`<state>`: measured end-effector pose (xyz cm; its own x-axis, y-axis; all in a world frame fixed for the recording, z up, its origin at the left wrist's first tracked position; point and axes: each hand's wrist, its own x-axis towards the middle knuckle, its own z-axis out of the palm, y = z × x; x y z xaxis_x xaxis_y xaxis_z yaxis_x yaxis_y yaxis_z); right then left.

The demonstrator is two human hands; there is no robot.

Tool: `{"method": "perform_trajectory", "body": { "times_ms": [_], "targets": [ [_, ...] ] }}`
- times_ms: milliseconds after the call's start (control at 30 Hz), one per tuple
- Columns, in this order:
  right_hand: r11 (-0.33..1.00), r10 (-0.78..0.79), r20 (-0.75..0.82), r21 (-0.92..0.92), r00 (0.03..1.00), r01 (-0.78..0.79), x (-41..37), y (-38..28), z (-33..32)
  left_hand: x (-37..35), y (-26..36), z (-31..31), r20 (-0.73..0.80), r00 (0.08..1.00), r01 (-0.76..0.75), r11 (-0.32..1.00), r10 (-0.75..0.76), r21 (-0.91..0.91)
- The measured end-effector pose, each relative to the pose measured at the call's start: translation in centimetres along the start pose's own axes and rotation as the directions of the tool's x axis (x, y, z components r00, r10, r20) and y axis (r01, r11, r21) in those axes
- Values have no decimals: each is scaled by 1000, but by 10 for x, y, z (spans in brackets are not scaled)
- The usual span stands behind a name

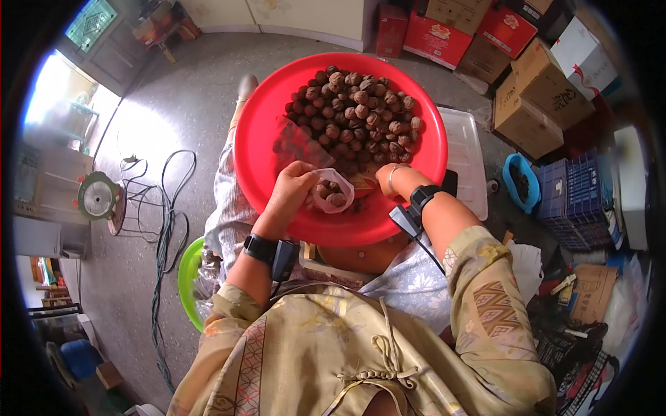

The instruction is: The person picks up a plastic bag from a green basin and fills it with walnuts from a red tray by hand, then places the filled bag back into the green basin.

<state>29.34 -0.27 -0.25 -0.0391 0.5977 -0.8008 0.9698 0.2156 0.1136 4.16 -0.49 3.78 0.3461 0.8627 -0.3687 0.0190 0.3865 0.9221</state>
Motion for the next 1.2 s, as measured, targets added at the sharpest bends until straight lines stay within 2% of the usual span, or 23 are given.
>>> {"method": "perform_trajectory", "body": {
  "times_ms": [67,133,200,267,300,367,400,467,500,533,600,633,667,767,800,867,900,933,1000,1033,1200],
  "targets": [
    [992,-2,-112,128,994,17,2,5,0,-1,1,1,-5,1000,-21,999,21,35],
    [940,-18,-276,323,961,110,-6,8,-11,-3,4,2,-20,1000,-21,999,22,43],
    [834,-50,-472,465,880,296,-23,13,-24,-2,4,2,-34,999,-23,999,25,48],
    [622,-30,-607,611,794,490,-27,12,-30,1,1,2,-52,997,-58,995,62,83],
    [623,-35,-606,608,795,491,-31,10,-34,1,1,2,-56,996,-57,995,62,81],
    [355,-74,-628,709,775,609,-44,4,-47,1,1,2,-67,995,-61,993,68,104],
    [355,-76,-627,710,775,609,-49,0,-50,1,1,2,-69,995,-59,993,66,103],
    [278,-103,-730,631,676,724,-58,-11,-53,1,1,3,-89,994,-62,994,70,89],
    [296,-98,-788,560,608,774,-60,-17,-56,2,1,3,-88,994,-60,994,68,91],
    [295,-97,-788,561,608,773,-63,-20,-57,2,0,2,-89,993,-64,993,73,99],
    [141,-98,-653,737,751,660,-72,-24,-61,2,0,2,-89,993,-67,992,77,107],
    [129,-59,-667,732,742,669,-70,-25,-61,1,2,3,-114,990,-73,990,87,119],
    [129,-59,-667,733,743,668,-64,-22,-59,1,3,3,-138,986,-79,988,97,130],
    [509,41,-779,555,625,658,-27,-9,-43,13,-14,-2,-213,962,-152,983,170,101],
    [508,44,-779,557,626,657,-24,-9,-38,12,-13,-2,-210,963,-151,983,169,102],
    [689,62,-705,542,706,481,-18,-8,-28,9,-9,-2,-242,963,-127,992,119,-15],
    [755,-2,-673,484,740,442,-11,-8,-26,12,-13,-5,-242,963,-126,992,119,-15],
    [755,-4,-672,484,740,443,-5,-10,-20,17,-17,-9,-235,963,-134,991,133,9],
    [859,-95,-666,320,740,398,1,-19,-12,19,-21,-15,-233,962,-142,989,146,35],
    [870,-143,-576,315,805,380,2,-23,-14,18,-20,-14,-241,962,-132,991,130,9],
    [885,-263,-458,235,849,401,4,-45,-10,7,-6,-6,-251,962,-126,991,109,-53]
  ]
}}
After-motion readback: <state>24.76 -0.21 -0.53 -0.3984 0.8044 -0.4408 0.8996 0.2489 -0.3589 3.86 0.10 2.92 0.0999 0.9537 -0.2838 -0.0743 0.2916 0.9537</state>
